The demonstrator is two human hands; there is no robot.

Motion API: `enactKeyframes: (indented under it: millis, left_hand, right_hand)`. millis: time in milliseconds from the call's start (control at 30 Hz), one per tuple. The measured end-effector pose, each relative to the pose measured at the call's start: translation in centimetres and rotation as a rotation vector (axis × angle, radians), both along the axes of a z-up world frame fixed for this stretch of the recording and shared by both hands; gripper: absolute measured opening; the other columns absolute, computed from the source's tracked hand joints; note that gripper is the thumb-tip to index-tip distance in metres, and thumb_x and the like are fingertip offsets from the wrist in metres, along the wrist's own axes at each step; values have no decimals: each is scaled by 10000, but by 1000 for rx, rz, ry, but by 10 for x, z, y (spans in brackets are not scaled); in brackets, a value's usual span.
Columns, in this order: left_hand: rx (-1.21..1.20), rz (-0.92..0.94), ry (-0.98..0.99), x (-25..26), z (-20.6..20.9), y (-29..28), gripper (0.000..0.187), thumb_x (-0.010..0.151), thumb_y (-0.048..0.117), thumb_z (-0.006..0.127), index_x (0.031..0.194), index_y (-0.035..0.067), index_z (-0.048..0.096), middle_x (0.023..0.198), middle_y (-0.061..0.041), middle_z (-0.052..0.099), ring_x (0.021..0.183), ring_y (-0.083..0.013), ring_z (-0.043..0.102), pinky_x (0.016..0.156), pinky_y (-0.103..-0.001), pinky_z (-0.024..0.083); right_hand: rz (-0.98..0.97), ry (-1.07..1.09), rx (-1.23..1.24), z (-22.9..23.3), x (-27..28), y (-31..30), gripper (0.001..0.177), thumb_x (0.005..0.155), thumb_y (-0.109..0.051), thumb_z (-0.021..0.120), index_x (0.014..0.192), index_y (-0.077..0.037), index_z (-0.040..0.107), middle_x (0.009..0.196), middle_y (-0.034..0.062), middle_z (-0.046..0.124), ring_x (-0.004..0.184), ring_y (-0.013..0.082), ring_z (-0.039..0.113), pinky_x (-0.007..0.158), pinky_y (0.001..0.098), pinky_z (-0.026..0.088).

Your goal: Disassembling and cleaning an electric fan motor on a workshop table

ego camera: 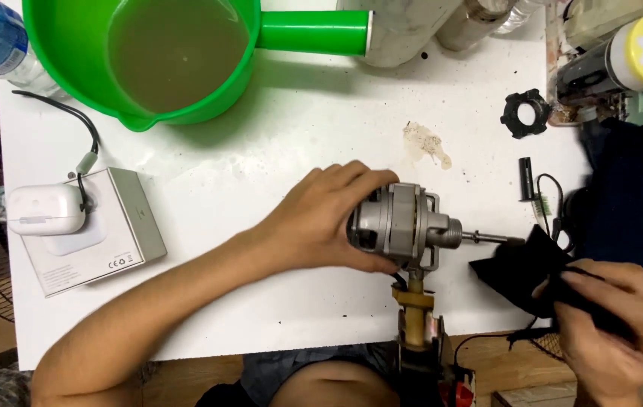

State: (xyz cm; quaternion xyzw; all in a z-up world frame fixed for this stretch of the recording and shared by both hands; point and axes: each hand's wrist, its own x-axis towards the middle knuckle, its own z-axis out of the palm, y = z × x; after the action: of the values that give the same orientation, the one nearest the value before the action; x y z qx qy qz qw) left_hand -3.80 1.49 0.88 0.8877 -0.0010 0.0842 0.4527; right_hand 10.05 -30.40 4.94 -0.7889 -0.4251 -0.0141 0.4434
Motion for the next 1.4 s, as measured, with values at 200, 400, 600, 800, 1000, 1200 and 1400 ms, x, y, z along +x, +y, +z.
enactKeyframes:
  millis: [200,400,600,800,1000,1200,1400]
  left_hand:
    - [63,4,13,-12,-4,-25,937,669,707,786,1387,162,531,1200,-73,600,1035,-286,622,800,-413,384]
    - [53,10,-92,-14,-22,-28,950,685,752,749,1408,177,528,1311,-54,600,1051,-269,649,773,-435,381]
    - [129,-38,-334,-13,-34,-34,858,794,756,696,1376,137,575,1286,-114,638,946,-299,632,747,-421,400]
    - [197,-75,-411,-12,-38,-40,824,861,774,621,1372,128,589,1277,-129,650,884,-291,604,719,-399,384]
    - [196,-76,-392,-11,-37,-41,867,826,791,659,1362,113,591,1283,-123,642,872,-272,585,719,-383,387]
    - [183,-74,-373,-12,-36,-45,891,806,789,702,1375,113,582,1279,-103,639,837,-255,560,704,-368,370]
    - [199,-79,-359,-13,-43,-43,880,816,779,702,1403,141,552,1305,-84,613,875,-269,573,717,-393,385]
  right_hand:
    - [352,-258,-267,30,1,100,205,907,-27,764,1102,29,735,1028,217,657,856,282,649,789,348,507]
    - [538,-292,-377,12,-6,114,295,912,-190,760,1169,-56,703,1104,150,637,867,297,596,759,428,394]
    - [545,-390,-400,18,-25,87,284,938,-179,723,1174,-24,686,1048,155,620,768,320,568,682,442,418]
    - [641,-606,-358,19,-43,65,285,944,-193,783,1129,7,699,989,79,634,807,235,575,668,387,498]
    - [652,-642,-462,30,-35,71,279,1000,-281,665,1139,-41,698,973,56,652,709,227,560,615,390,409]
    - [379,-759,-543,33,-23,89,162,1011,-228,702,1014,-70,738,840,19,621,604,236,526,559,379,448]
    - [624,-643,-403,28,-52,78,237,1008,-221,643,1062,0,708,740,38,547,565,222,481,508,370,382]
